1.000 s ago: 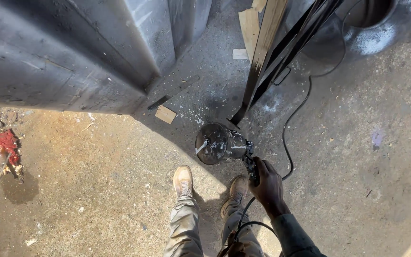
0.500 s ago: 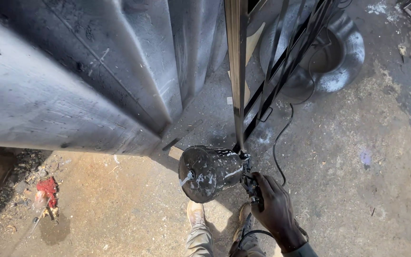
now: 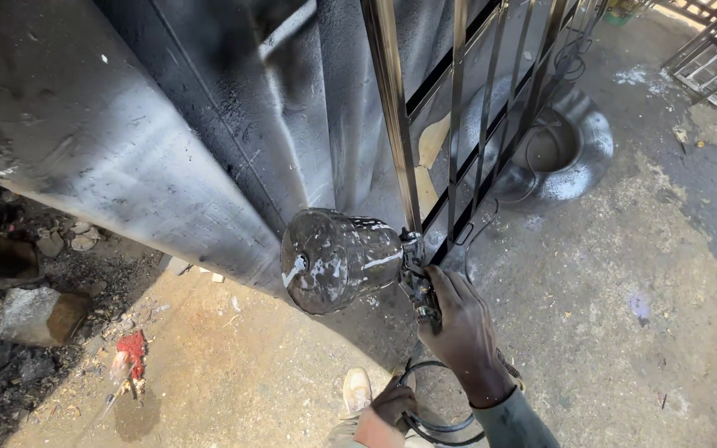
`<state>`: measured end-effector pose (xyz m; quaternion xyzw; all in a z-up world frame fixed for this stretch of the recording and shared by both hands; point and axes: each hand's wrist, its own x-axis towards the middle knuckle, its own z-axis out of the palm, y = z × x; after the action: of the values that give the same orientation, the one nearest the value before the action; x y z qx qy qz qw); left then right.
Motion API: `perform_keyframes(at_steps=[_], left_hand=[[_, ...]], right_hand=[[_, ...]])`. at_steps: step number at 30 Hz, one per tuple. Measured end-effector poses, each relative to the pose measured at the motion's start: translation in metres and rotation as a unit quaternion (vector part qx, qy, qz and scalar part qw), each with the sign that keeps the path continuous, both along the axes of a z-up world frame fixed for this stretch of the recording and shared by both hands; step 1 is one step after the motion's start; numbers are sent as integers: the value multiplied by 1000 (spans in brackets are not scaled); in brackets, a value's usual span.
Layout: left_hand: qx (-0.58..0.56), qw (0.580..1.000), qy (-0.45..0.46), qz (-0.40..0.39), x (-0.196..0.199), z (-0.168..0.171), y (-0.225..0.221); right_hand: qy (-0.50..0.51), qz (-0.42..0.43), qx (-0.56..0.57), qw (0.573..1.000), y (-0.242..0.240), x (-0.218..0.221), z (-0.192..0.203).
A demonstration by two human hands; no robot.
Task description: Spray painting a metal frame with black paint using a pneumatic spray gun
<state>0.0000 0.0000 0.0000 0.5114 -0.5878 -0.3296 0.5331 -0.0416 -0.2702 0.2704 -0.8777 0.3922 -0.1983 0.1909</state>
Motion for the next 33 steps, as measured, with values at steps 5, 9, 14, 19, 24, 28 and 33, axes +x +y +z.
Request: perform_keyframes(at_steps=[5, 9, 14, 19, 24, 28, 33], left_hand=[[38, 997, -34, 56, 49, 95, -91], [117, 989, -63, 64, 59, 113, -107], [131, 989, -35, 51, 62, 119, -117], [113, 993, -37, -4, 87, 129, -134], [123, 988, -81, -42, 115, 142, -153], [125, 984, -88, -90, 142, 157, -166], [57, 993, -44, -95, 173, 164, -180]], right_hand=[[-46, 9, -25, 999, -15, 12, 45], [-85, 1, -52, 995, -18, 8, 62], [-86, 5, -70, 994, -20, -7, 41], [-23, -31, 3, 999, -1, -14, 0], [3, -95, 161, 982, 11, 11, 37], [-3, -87, 99, 991, 7, 39, 48], [-19, -87, 23, 996, -5, 81, 128]])
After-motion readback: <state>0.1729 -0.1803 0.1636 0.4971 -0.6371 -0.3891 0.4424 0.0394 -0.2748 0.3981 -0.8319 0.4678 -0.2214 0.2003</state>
